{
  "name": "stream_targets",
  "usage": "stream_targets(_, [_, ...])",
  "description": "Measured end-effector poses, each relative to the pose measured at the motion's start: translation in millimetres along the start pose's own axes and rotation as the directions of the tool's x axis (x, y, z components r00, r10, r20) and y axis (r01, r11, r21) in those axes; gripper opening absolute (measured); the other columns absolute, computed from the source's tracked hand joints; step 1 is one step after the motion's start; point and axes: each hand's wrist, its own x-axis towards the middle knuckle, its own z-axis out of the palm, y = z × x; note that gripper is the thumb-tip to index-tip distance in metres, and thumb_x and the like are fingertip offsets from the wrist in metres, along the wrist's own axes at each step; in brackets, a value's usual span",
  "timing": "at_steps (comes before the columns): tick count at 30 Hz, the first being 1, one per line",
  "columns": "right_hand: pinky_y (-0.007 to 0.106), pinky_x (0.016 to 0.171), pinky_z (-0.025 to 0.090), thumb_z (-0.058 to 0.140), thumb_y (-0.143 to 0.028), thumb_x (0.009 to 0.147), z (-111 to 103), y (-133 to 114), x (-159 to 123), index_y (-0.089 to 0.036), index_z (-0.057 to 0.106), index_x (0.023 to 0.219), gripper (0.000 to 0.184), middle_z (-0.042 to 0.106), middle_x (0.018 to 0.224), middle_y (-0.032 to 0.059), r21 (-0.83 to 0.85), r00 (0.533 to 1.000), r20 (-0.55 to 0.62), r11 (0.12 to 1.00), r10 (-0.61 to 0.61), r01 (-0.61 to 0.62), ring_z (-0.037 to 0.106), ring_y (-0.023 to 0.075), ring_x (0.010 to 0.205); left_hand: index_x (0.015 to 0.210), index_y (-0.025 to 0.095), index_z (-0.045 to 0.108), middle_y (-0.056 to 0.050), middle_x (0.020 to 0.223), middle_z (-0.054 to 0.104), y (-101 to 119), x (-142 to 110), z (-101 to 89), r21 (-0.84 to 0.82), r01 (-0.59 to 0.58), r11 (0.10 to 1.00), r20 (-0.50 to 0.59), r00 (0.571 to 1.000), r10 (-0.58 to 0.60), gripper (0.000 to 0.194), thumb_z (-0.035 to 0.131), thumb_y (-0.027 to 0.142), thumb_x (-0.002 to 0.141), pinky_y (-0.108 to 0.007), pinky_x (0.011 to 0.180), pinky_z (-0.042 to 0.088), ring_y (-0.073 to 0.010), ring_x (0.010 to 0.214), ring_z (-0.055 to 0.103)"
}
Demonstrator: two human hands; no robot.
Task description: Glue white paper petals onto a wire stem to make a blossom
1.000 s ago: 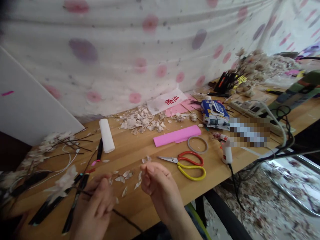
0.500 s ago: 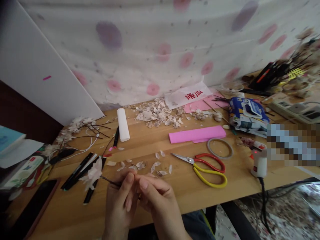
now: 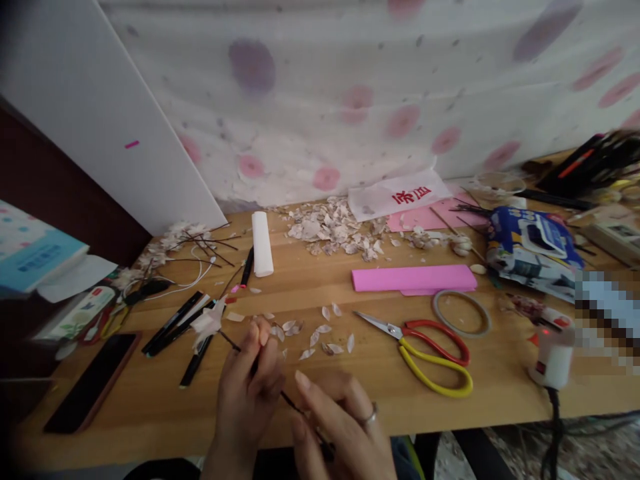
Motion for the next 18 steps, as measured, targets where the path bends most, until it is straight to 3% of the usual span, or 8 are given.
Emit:
stream_targets(5, [0.027,0.058,0.053,0.067,-0.015,0.093,-4.6,3.1,13.7,-0.026,0.071,0.117,0.027,0.061,0.075,0.0015,-0.062,0.999,-0.042,0.998,0.029,-0.032,0.059,0.0173,0.066,0.055,0.022,0.038,0.014,0.035,0.021,-1.2,2.6,1.5,0.020,0.076,0.997,0.048,0.996,-0.077,0.060,0.078,0.058,0.083,-0.015,0.034,0.019,-0.0040,0.035,0.007])
stream_targets(9, [0.025,0.061,0.056,0.070,-0.029,0.094,-11.5,15.2,11.1,-0.026,0.067,0.114,0.021,0.069,0.083,0.0018,-0.139,0.970,0.189,0.982,0.153,-0.128,0.066,0.0164,0.069,0.054,0.020,0.045,0.013,0.036,0.028,-2.3,5.7,4.8,0.001,0.123,0.992,0.060,0.991,-0.123,0.060,0.085,0.061,0.074,-0.013,0.034,0.020,-0.0021,0.035,0.010])
stream_targets(11, [0.024,0.064,0.056,0.067,-0.035,0.096,-12.9,20.9,1.4,-0.025,0.064,0.113,0.019,0.072,0.086,0.0020,-0.109,0.899,0.345,0.962,0.271,-0.248,0.068,0.0167,0.072,0.059,0.018,0.052,0.013,0.039,0.035,-1.6,7.6,5.9,-0.009,0.130,0.992,0.039,0.991,-0.129,0.055,0.091,0.056,0.068,-0.012,0.034,0.021,-0.0017,0.037,0.012])
stream_targets(13, [0.023,0.061,0.054,0.057,-0.038,0.102,-12.8,24.2,-9.3,-0.024,0.062,0.106,0.016,0.071,0.081,0.0016,-0.088,0.772,0.499,0.910,0.393,-0.406,0.067,0.0158,0.067,0.061,0.017,0.057,0.013,0.040,0.038,-1.4,8.9,6.5,-0.021,0.123,0.992,0.021,0.992,-0.122,0.051,0.094,0.052,0.066,-0.012,0.034,0.020,-0.0015,0.037,0.012])
stream_targets(15, [0.021,0.051,0.047,0.045,-0.042,0.107,-12.7,24.7,-16.5,-0.022,0.060,0.096,0.027,0.063,0.069,-0.0012,-0.088,0.655,0.599,0.851,0.460,-0.518,0.059,0.0131,0.056,0.061,0.017,0.057,0.012,0.040,0.041,-1.9,8.6,6.9,-0.030,0.098,0.995,0.017,0.995,-0.098,0.051,0.094,0.051,0.065,-0.012,0.034,0.021,-0.0014,0.036,0.015])
stream_targets(17, [0.020,0.048,0.041,0.040,-0.045,0.108,-13.7,23.1,-18.1,-0.022,0.059,0.092,0.034,0.055,0.064,-0.0031,-0.097,0.632,0.615,0.841,0.472,-0.533,0.051,0.0115,0.052,0.061,0.017,0.057,0.009,0.042,0.046,-2.8,6.6,7.9,-0.039,0.063,0.997,0.010,0.998,-0.063,0.050,0.097,0.048,0.063,-0.011,0.036,0.026,-0.0017,0.038,0.024])
stream_targets(18, [0.020,0.048,0.038,0.040,-0.046,0.108,-14.7,21.9,-17.0,-0.022,0.059,0.091,0.035,0.051,0.063,-0.0039,-0.099,0.656,0.596,0.853,0.463,-0.512,0.047,0.0108,0.052,0.061,0.017,0.056,0.008,0.044,0.050,-3.2,5.1,8.7,-0.044,0.041,0.998,0.007,0.999,-0.041,0.050,0.098,0.046,0.062,-0.010,0.039,0.030,-0.0022,0.040,0.031])
